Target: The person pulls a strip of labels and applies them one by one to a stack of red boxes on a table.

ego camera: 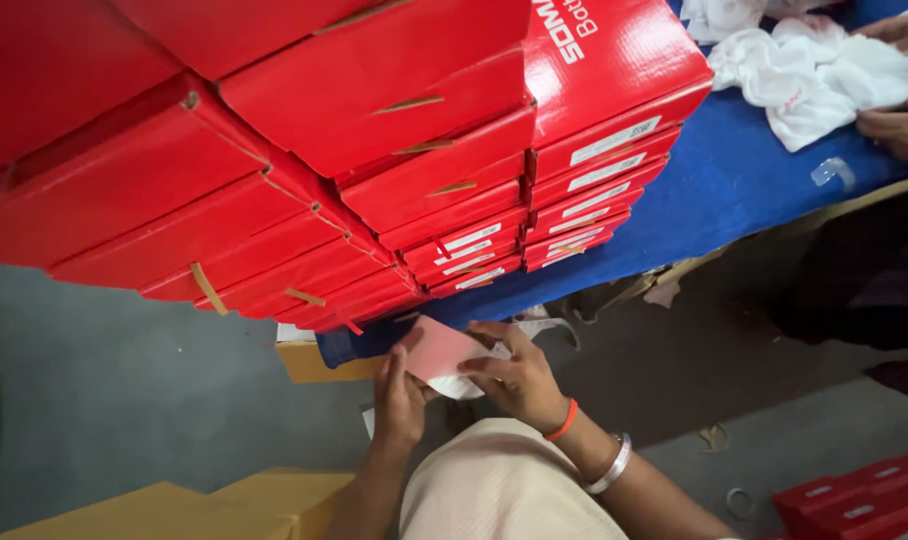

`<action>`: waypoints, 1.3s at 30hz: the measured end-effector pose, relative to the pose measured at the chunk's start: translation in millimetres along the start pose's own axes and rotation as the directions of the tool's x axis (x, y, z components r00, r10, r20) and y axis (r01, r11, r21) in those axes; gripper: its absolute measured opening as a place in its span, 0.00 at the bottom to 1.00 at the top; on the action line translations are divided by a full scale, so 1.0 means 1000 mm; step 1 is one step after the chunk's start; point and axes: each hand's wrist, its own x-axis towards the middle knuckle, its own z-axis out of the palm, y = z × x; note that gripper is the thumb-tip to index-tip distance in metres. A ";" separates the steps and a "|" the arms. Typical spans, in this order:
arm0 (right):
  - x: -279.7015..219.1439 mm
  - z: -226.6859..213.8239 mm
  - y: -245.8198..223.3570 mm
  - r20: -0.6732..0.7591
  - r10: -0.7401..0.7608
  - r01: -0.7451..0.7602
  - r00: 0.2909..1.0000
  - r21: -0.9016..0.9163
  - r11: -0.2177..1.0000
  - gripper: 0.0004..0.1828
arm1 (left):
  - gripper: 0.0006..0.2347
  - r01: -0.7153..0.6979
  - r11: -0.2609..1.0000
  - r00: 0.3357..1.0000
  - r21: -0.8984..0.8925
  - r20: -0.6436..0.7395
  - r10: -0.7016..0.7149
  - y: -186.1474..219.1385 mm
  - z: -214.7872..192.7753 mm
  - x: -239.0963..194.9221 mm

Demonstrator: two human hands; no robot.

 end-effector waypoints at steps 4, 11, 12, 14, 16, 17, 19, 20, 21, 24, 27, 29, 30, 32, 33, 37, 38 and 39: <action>0.024 -0.015 0.001 0.056 0.179 -0.184 0.982 0.115 0.976 0.13 | 0.28 -0.181 0.983 0.983 0.013 -0.003 0.181 0.005 -0.013 0.005; 0.086 -0.033 0.011 -0.181 0.250 -0.193 0.951 0.284 0.939 0.09 | 0.25 -0.129 0.991 0.992 0.034 0.003 0.129 -0.001 -0.027 -0.001; 0.094 -0.035 0.010 -0.183 0.251 -0.168 0.951 0.380 0.910 0.08 | 0.25 -0.120 0.992 0.993 0.034 0.008 0.120 -0.002 -0.028 -0.003; 0.106 -0.042 0.007 -0.236 0.275 -0.181 0.932 0.354 0.918 0.07 | 0.25 -0.099 0.994 0.995 0.054 0.018 0.099 -0.002 -0.032 -0.005; 0.116 -0.042 0.006 -0.241 0.271 -0.187 0.932 0.321 0.928 0.07 | 0.25 -0.080 0.993 0.997 0.089 0.027 0.078 -0.004 -0.036 -0.008; 0.121 -0.040 0.006 -0.222 0.258 -0.185 0.940 0.303 0.935 0.07 | 0.26 -0.085 0.990 0.996 0.110 0.024 0.083 -0.005 -0.037 -0.009; 0.129 -0.031 0.004 -0.191 0.226 -0.190 0.955 0.188 0.964 0.08 | 0.26 -0.097 0.983 0.995 0.154 0.018 0.095 -0.005 -0.040 -0.010; 0.132 -0.026 0.003 -0.176 0.207 -0.194 0.962 0.090 0.977 0.08 | 0.26 -0.063 0.985 0.998 0.161 0.002 0.063 -0.004 -0.042 -0.011; 0.137 -0.022 0.002 -0.161 0.184 -0.188 0.970 -0.012 0.982 0.09 | 0.26 -0.034 0.986 0.999 0.165 -0.011 0.036 -0.003 -0.043 -0.010; 0.144 -0.014 -0.004 -0.152 0.304 -0.291 0.941 0.100 0.951 0.07 | 0.25 -0.004 0.990 1.000 0.142 -0.009 0.005 -0.003 -0.048 -0.010; 0.147 -0.003 -0.013 -0.280 0.321 -0.347 0.905 -0.048 0.937 0.08 | 0.25 -0.022 0.986 1.000 0.167 -0.016 0.025 -0.005 -0.053 -0.006; 0.149 0.008 -0.016 -0.346 0.319 -0.331 0.882 0.026 0.943 0.10 | 0.25 -0.028 0.984 0.999 0.177 -0.021 0.032 -0.007 -0.055 -0.003; 0.149 0.011 -0.018 -0.379 0.319 -0.320 0.869 0.062 0.945 0.12 | 0.25 -0.026 0.986 0.999 0.166 -0.018 0.030 -0.007 -0.056 -0.003; 0.150 0.010 -0.018 -0.425 0.379 -0.388 0.822 0.069 0.919 0.15 | 0.25 -0.059 0.984 0.998 0.166 0.015 0.057 -0.007 -0.055 0.000; 0.148 0.010 -0.018 -0.444 0.414 -0.424 0.795 0.081 0.902 0.16 | 0.25 -0.084 0.980 0.996 0.182 0.038 0.079 -0.006 -0.057 -0.003; 0.139 -0.009 -0.014 -0.596 0.277 -0.477 0.754 -0.205 0.855 0.15 | 0.25 -0.097 0.977 0.995 0.191 0.053 0.088 0.004 -0.056 -0.010; 0.140 -0.011 -0.013 -0.618 0.204 -0.442 0.759 -0.258 0.859 0.13 | 0.25 -0.105 0.973 0.994 0.206 0.049 0.098 0.008 -0.055 -0.009; 0.138 -0.010 -0.013 -0.630 0.137 -0.411 0.764 -0.313 0.856 0.11 | 0.25 -0.105 0.970 0.994 0.217 0.037 0.100 0.009 -0.054 -0.013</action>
